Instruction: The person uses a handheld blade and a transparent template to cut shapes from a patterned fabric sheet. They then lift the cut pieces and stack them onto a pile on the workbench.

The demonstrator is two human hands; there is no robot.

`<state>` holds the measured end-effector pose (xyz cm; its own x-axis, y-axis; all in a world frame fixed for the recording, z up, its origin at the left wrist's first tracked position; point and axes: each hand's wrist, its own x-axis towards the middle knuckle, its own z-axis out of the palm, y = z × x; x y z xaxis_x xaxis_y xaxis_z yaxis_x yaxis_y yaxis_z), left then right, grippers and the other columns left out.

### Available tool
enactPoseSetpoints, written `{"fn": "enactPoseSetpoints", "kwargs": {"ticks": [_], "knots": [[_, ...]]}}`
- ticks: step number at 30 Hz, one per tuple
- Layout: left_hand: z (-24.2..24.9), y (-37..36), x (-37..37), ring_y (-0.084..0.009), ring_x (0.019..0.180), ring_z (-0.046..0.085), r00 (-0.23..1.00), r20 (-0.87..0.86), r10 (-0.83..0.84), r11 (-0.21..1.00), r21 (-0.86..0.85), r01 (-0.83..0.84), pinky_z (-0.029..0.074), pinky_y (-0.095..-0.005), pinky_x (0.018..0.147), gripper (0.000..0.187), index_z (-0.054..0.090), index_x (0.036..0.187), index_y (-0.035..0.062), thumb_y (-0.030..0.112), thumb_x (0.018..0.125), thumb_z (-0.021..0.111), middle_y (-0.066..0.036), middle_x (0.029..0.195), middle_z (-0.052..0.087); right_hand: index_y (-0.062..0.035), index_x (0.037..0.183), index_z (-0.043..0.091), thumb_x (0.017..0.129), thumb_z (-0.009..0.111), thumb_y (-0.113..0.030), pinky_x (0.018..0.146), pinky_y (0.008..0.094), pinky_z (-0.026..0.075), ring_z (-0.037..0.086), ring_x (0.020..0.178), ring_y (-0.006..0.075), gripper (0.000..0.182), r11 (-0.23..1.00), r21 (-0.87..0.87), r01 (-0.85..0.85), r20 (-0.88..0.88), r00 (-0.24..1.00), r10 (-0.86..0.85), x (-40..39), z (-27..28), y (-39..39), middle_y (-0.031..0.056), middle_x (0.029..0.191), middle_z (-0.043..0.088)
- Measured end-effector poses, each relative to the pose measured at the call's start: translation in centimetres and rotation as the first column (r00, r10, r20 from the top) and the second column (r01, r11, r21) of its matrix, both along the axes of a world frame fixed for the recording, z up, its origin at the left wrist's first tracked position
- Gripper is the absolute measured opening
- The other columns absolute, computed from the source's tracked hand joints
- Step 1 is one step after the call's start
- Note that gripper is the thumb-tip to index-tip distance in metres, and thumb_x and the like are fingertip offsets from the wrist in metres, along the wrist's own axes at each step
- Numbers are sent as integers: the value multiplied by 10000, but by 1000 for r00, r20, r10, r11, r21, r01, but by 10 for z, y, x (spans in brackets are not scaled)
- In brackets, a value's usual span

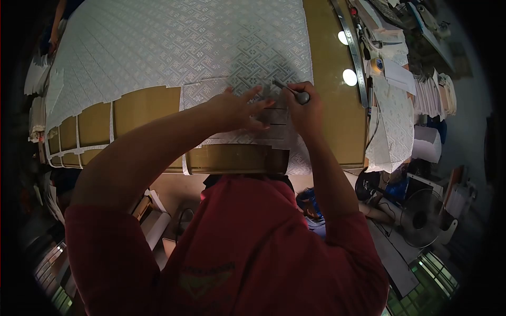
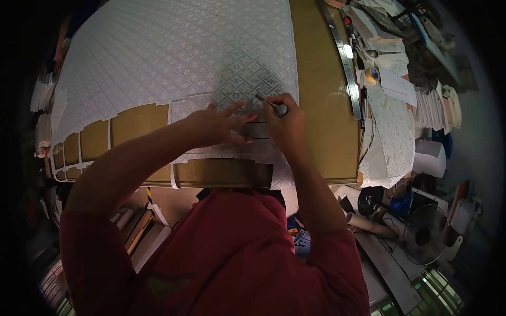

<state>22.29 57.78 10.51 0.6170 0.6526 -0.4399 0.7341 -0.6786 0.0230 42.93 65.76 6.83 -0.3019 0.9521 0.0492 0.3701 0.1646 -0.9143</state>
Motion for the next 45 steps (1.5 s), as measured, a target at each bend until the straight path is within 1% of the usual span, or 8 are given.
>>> {"fn": "enactPoseSetpoints", "kwargs": {"ticks": [4, 15, 22, 25, 32, 38, 41, 45], "knots": [[-4, 1, -1, -413, 1542, 193, 1000, 12, 20, 999, -40, -20, 411, -711, 1044, 507, 365, 1492, 502, 352, 1026, 496, -42, 1701, 149, -25, 986, 698, 878, 775, -166, 736, 298, 527, 664, 811, 127, 193, 992, 71, 104, 55, 993, -108, -13, -8, -13, 80, 864, 726], [-33, 4, -1, -391, 1524, 269, 950, 129, 283, 950, -176, -259, 362, -723, 1047, 764, 215, 1619, 321, 696, 976, 389, -244, 1652, 212, -91, 953, 706, 870, 762, -180, 680, 430, 562, 724, 806, 379, 134, 906, 338, 256, 113, 944, -309, -44, -16, -39, 145, 885, 745], [-30, 1, -2, -411, 1486, 338, 945, 165, 282, 956, -131, -262, 357, -723, 1053, 750, 248, 1611, 329, 691, 974, 410, -238, 1650, 214, -53, 988, 711, 871, 783, -157, 745, 354, 547, 732, 832, 251, 172, 933, 290, 213, 119, 959, -257, -36, -13, -34, 135, 904, 746], [-13, -2, -6, -424, 1522, 238, 995, 92, 26, 1000, 0, -26, 436, -730, 1008, 444, 433, 1458, 516, 433, 1024, 467, -52, 1667, 243, -45, 988, 709, 866, 787, -115, 752, 327, 545, 724, 847, 199, 161, 972, 194, 130, 178, 970, -165, -22, -3, -18, 120, 914, 749], [-12, 5, 1, -400, 1532, 208, 954, 109, 278, 932, -269, -241, 393, -740, 1046, 418, 468, 1428, 499, 418, 1017, 479, -35, 1680, 213, -24, 922, 690, 843, 773, 5, 755, 252, 511, 628, 820, 75, 119, 790, -122, -601, 100, 785, 612, -8, 26, 97, 31, 863, 698], [-13, 1, 2, -380, 1544, 191, 965, 48, 258, 938, -249, -239, 387, -744, 1026, 436, 442, 1436, 500, 399, 1017, 502, -9, 1690, 193, -26, 927, 689, 825, 766, -9, 728, 293, 514, 650, 792, 128, 129, 561, -99, -822, 140, 546, 826, -66, 16, 115, 57, 842, 712], [-26, -5, 3, -359, 1542, 214, 808, 244, 536, 835, -296, -464, 388, -751, 1002, 477, 397, 1446, 510, 341, 1015, 509, 18, 1700, 171, -21, 944, 688, 845, 759, -48, 705, 324, 517, 663, 768, 167, 125, 488, 18, -873, 175, 483, 858, -131, 13, 83, 84, 836, 719], [-25, -7, -2, -342, 1536, 250, 983, 76, 169, 985, -32, -167, 342, -768, 1020, 513, 369, 1433, 535, 315, 991, 509, 46, 1706, 156, -56, 979, 707, 844, 759, -84, 682, 375, 543, 719, 775, 316, 148, 480, 44, -876, 106, 482, 870, -167, 5, 65, 132, 862, 739]]}}
